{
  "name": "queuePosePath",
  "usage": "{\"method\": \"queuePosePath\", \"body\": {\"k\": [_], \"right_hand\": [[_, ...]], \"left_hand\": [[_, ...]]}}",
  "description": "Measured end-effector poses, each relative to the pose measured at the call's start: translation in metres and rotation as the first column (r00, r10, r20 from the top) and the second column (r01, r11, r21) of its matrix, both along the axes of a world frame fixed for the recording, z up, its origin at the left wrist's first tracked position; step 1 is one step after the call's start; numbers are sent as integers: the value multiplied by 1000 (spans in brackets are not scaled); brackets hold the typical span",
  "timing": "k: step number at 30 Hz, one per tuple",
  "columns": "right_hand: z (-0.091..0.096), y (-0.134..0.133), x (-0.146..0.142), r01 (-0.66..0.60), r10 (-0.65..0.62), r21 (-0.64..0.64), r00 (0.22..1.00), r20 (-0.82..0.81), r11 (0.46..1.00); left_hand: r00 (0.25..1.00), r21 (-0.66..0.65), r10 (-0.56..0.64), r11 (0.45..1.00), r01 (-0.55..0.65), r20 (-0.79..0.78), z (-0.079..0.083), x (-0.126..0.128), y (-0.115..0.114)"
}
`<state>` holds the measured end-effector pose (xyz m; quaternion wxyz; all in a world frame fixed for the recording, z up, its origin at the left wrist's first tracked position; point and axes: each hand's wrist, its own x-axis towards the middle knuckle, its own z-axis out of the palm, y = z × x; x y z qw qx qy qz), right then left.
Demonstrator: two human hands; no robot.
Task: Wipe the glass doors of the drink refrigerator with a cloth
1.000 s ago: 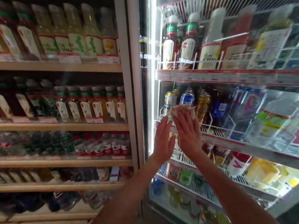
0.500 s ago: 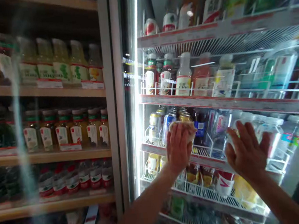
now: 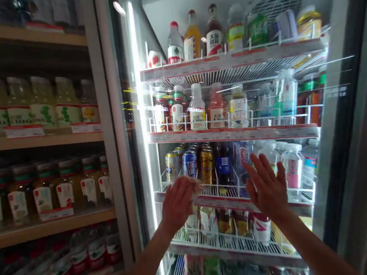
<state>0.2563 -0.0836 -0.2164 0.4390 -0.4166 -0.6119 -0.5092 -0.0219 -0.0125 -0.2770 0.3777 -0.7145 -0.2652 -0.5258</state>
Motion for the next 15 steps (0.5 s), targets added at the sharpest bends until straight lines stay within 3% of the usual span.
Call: {"method": "queuePosePath", "body": {"k": [1, 3, 5, 8, 9, 11, 13, 15], "right_hand": [[0, 0, 0, -3, 3, -1, 1000, 1, 1000], [1, -1, -2, -1, 1, 9, 1000, -4, 1000], [2, -1, -3, 3, -2, 24, 1000, -10, 1000], [2, -1, -3, -5, 5, 30, 1000, -6, 1000], [2, -1, -2, -6, 6, 29, 1000, -2, 1000], [2, -1, -2, -14, 14, 32, 1000, 3, 999], [3, -1, -1, -23, 23, 36, 1000, 3, 999], [3, -1, -1, -33, 33, 41, 999, 0, 999]], "left_hand": [[994, -37, 45, 998, -42, 104, -3, -7, 1], [908, -138, 160, 984, -114, 387, -10, -17, 3], [863, -165, 180, 980, -114, 472, -17, -15, 2], [989, -43, 23, 999, -17, 145, -27, 4, -3], [1000, -18, -14, 1000, 14, 25, -28, 8, -4], [1000, -19, 4, 1000, -4, -3, -24, 4, -2], [959, -81, 114, 992, -96, 260, -15, -8, 2], [850, -139, 194, 980, -144, 490, -7, -14, 5]]}}
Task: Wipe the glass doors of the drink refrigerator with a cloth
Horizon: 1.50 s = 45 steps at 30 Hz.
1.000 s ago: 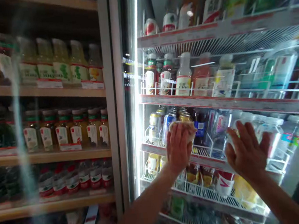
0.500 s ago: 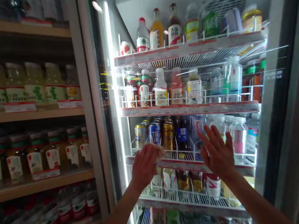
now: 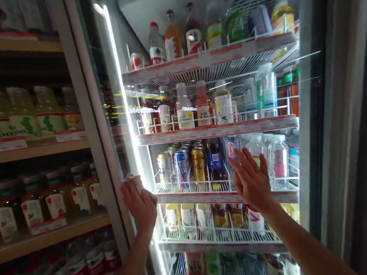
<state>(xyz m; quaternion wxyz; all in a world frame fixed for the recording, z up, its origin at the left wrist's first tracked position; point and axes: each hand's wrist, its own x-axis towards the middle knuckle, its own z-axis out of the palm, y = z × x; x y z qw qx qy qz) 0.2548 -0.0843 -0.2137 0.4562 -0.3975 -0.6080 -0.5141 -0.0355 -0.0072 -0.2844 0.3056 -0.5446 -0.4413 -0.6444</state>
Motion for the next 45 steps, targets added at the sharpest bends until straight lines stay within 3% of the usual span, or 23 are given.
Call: {"method": "queuePosePath", "body": {"k": [1, 3, 5, 6, 7, 9, 11, 13, 15, 17, 20, 22, 24, 26, 28, 31, 33, 35, 38, 40, 42, 44, 45], "right_hand": [[0, 0, 0, -2, 2, 1, 1000, 1, 1000], [0, 0, 0, -1, 1, -5, 1000, 3, 1000], [0, 0, 1, -5, 5, -8, 1000, 15, 1000], [0, 0, 1, -8, 8, -8, 1000, 18, 1000], [0, 0, 2, -12, 12, -5, 1000, 17, 1000], [0, 0, 2, -18, 18, 1, 1000, 12, 1000], [0, 0, 2, -22, 22, 0, 1000, 5, 1000], [0, 0, 1, -31, 31, 2, 999, 8, 1000], [-1, 0, 1, -45, 45, 5, 999, 4, 999], [-1, 1, 1, -62, 62, 9, 998, -5, 998], [-1, 1, 0, -67, 67, 3, 998, -17, 998], [-1, 1, 1, -62, 62, 0, 998, -20, 998], [-1, 1, 1, -56, 56, -1, 998, -16, 998], [-1, 1, 1, -56, 56, -1, 998, -14, 998], [-1, 1, 1, -59, 59, 0, 998, -8, 998], [-1, 2, 2, -61, 61, 9, 998, 3, 998], [-1, 2, 2, -58, 58, 11, 998, 7, 998], [-1, 2, 2, -58, 58, 12, 998, 7, 998], [-1, 2, 3, -57, 57, 11, 998, 9, 998], [-1, 2, 3, -57, 57, 11, 998, 10, 998], [-1, 2, 2, -56, 56, 10, 998, 9, 998], [-1, 2, 2, -59, 59, 12, 998, 7, 998], [-1, 2, 2, -61, 61, 10, 998, 7, 998]], "left_hand": [[1000, 7, -4, 1000, 3, 16, 2, 1, 0], [970, 39, -79, 995, 90, -231, 3, 11, -2], [839, 41, -123, 985, 170, -529, 3, 18, -3], [810, 40, -116, 985, 169, -575, 5, 19, -3], [840, 45, -95, 989, 141, -535, 8, 17, -2], [970, 50, -26, 998, 39, -242, 17, 11, 1], [1000, 48, 25, 999, -25, -3, 26, 9, 2], [991, 89, -4, 996, 16, -134, 32, 14, 1], [887, 112, -58, 986, 123, -458, 37, 17, -1], [790, 104, -74, 980, 171, -608, 43, 14, -1], [945, 134, -10, 989, 56, -327, 59, 0, 4], [993, 140, 20, 990, -3, -116, 67, -1, 5], [967, 155, -19, 986, 60, -253, 69, 8, 3], [833, 149, -65, 973, 174, -550, 68, 16, 1], [765, 145, -77, 965, 218, -639, 70, 17, 2], [954, 187, -68, 974, 127, -293, 77, 9, 7], [986, 195, -73, 976, 102, -149, 78, 12, 7], [929, 192, -96, 966, 173, -357, 73, 22, 4], [740, 158, -98, 950, 268, -665, 67, 29, 1], [832, 179, -100, 956, 232, -546, 72, 22, 4], [959, 208, -104, 965, 162, -264, 81, 14, 8], [980, 221, -113, 964, 148, -161, 88, 13, 10], [963, 216, -120, 961, 174, -239, 90, 16, 10]]}}
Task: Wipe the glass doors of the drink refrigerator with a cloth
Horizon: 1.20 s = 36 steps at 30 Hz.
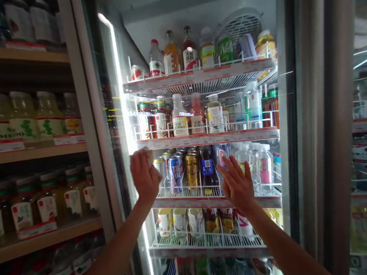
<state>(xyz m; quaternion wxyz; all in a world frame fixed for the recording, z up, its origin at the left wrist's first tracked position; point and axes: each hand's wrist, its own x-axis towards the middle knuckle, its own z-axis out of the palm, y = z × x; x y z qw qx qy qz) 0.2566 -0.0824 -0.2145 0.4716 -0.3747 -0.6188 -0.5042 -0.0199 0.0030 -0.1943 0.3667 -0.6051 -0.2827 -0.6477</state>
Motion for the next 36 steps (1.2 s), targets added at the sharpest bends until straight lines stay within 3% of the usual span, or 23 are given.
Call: {"method": "queuePosePath", "body": {"k": [2, 4, 5, 7, 9, 11, 13, 14, 15, 18, 20, 22, 24, 25, 26, 28, 30, 31, 33, 35, 36], "right_hand": [[1, -1, 0, -7, 7, -6, 1000, 2, 1000], [1, -1, 0, -15, 15, -5, 1000, 6, 1000], [1, -1, 0, -16, 16, -4, 1000, 6, 1000], [2, -2, -1, -15, 15, 1, 1000, 4, 1000], [1, -1, -1, -11, 11, -1, 1000, 2, 1000], [1, -1, -1, -11, 11, -2, 1000, 0, 1000], [0, 0, -1, -15, 15, 0, 1000, 0, 1000], [0, 0, -1, -15, 15, 0, 1000, -1, 1000], [0, 0, -1, -16, 16, 3, 1000, -2, 1000], [2, -1, -2, -13, 13, 12, 1000, 1, 1000], [3, -2, -2, 3, -3, 12, 1000, 12, 1000], [3, -1, -1, 14, -14, 8, 1000, 18, 1000], [1, -1, -2, 14, -14, 7, 1000, 20, 1000], [0, -1, -2, 9, -9, 8, 1000, 17, 1000], [-1, -2, -2, 5, -5, 5, 1000, 17, 1000], [1, -6, -2, 1, 0, -16, 1000, 31, 1000], [10, -12, 2, -8, 9, -24, 999, 43, 1000], [18, -14, 6, -8, 8, -13, 999, 34, 1000], [40, -16, 17, 15, -14, 45, 999, -29, 999], [65, -14, 28, 74, -63, 99, 991, -114, 992], [75, -12, 33, 105, -90, 107, 986, -142, 989]], "left_hand": [[952, 25, -6, 1000, 14, -305, 1, 7, -1], [903, 45, 6, 999, 14, -430, 3, 9, 0], [934, 47, 9, 999, 8, -358, 6, 8, 1], [999, 32, 9, 999, -7, -43, 14, 3, 4], [991, 12, -4, 1000, 2, 136, 21, 2, 5], [999, 6, -35, 999, 35, -11, 24, 6, 4], [967, 7, -57, 998, 60, -248, 26, 9, 3], [955, 9, -56, 998, 61, -291, 28, 9, 3], [964, 11, -49, 999, 53, -260, 31, 8, 4], [996, 0, -18, 1000, 18, 86, 44, 2, 9], [985, -8, -17, 1000, 19, 172, 48, 5, 8], [999, 5, -32, 999, 32, -31, 49, 12, 5], [955, 27, -33, 999, 43, -294, 49, 16, 3], [939, 32, -29, 999, 42, -342, 51, 15, 3], [950, 32, -25, 999, 37, -310, 54, 13, 5], [999, 12, -19, 1000, 19, -49, 63, 5, 9], [982, -7, -7, 1000, 8, 188, 72, 2, 12], [978, -2, -4, 1000, 5, 208, 75, 3, 12], [1000, 31, -10, 999, 9, 11, 79, 10, 10], [957, 71, -10, 997, 32, -291, 84, 13, 9], [934, 80, -8, 996, 39, -358, 88, 12, 9]]}}
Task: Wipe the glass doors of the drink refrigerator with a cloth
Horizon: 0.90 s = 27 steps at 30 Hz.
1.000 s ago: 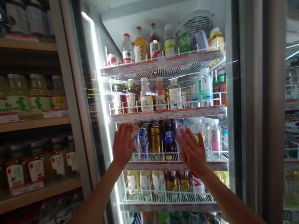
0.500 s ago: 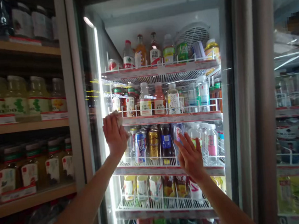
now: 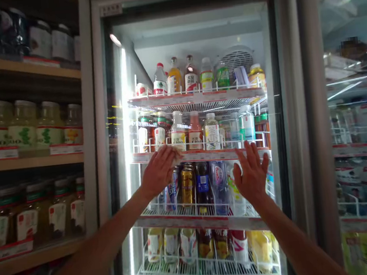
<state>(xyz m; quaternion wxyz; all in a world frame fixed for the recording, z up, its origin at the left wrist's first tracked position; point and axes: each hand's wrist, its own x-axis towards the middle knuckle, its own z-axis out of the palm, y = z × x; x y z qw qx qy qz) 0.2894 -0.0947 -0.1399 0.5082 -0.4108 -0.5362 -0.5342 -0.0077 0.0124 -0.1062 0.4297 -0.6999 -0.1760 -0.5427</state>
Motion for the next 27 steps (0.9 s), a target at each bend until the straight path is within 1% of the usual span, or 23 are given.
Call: {"method": "queuePosePath", "body": {"k": [1, 2, 3, 4, 5, 6, 7, 9, 10, 11, 12, 13, 15, 16, 17, 18, 20, 21, 22, 23, 24, 25, 27], "right_hand": [[8, 3, 3, 23, -23, -2, 1000, -14, 1000], [13, 5, 6, 39, -39, -6, 999, -18, 999], [15, 8, 7, 50, -51, -13, 999, -14, 999], [15, 10, 7, 59, -59, -17, 998, -9, 998], [14, 12, 7, 65, -65, -16, 998, -5, 998], [12, 13, 6, 69, -69, -8, 998, -3, 998], [10, 13, 5, 71, -71, 1, 997, -3, 998], [8, 13, 5, 68, -68, 12, 998, -2, 998], [7, 13, 5, 65, -65, 15, 998, 1, 998], [7, 13, 5, 63, -63, 18, 998, 3, 998], [8, 13, 5, 62, -62, 20, 998, 3, 998], [8, 13, 5, 63, -63, 21, 998, 4, 998], [9, 13, 6, 66, -66, 24, 998, 3, 998], [9, 13, 6, 68, -69, 24, 998, 2, 997], [9, 14, 7, 72, -72, 21, 997, 3, 997], [9, 14, 7, 76, -76, 20, 997, 6, 997], [9, 15, 8, 83, -84, 27, 996, 14, 996], [8, 15, 8, 86, -87, 31, 996, 21, 996], [8, 16, 9, 87, -88, 34, 996, 26, 996], [8, 16, 9, 86, -87, 34, 996, 25, 996], [8, 16, 9, 82, -83, 32, 996, 23, 996], [8, 15, 8, 78, -78, 29, 997, 19, 997], [8, 15, 7, 70, -71, 30, 997, 14, 997]], "left_hand": [[1000, 2, 0, 1000, -1, 24, 6, -3, 2], [991, -6, 4, 1000, -3, 135, 12, -7, 4], [956, -18, 9, 1000, -4, 293, 19, -11, 6], [898, -30, 15, 1000, -2, 439, 25, -14, 8], [850, -35, 15, 999, 4, 527, 30, -13, 9], [842, -31, 8, 999, 11, 539, 33, -10, 9], [879, -18, -6, 1000, 16, 477, 34, -5, 8], [972, 27, -26, 999, 20, 233, 35, 6, 5], [990, 48, -26, 999, 19, 137, 36, 9, 5], [995, 60, -21, 998, 15, 101, 37, 9, 6], [991, 61, -16, 998, 8, 135, 40, 7, 7], [974, 52, -16, 999, 4, 226, 43, 3, 9], [896, 30, -18, 1000, 5, 443, 49, -3, 13], [864, 31, -20, 1000, 5, 502, 50, -2, 13], [862, 44, -24, 999, 2, 507, 49, 1, 12], [894, 67, -28, 998, -2, 447, 48, 6, 9], [984, 118, -20, 993, -1, 177, 43, 18, 4], [999, 132, -10, 991, 4, 43, 43, 21, 3], [999, 130, -2, 992, 7, -34, 45, 21, 3], [999, 115, -2, 993, 6, -37, 49, 17, 4], [999, 91, -9, 996, 6, 37, 56, 10, 7], [984, 64, -19, 998, 8, 178, 64, 2, 10], [876, 24, -29, 1000, 20, 481, 79, -10, 16]]}}
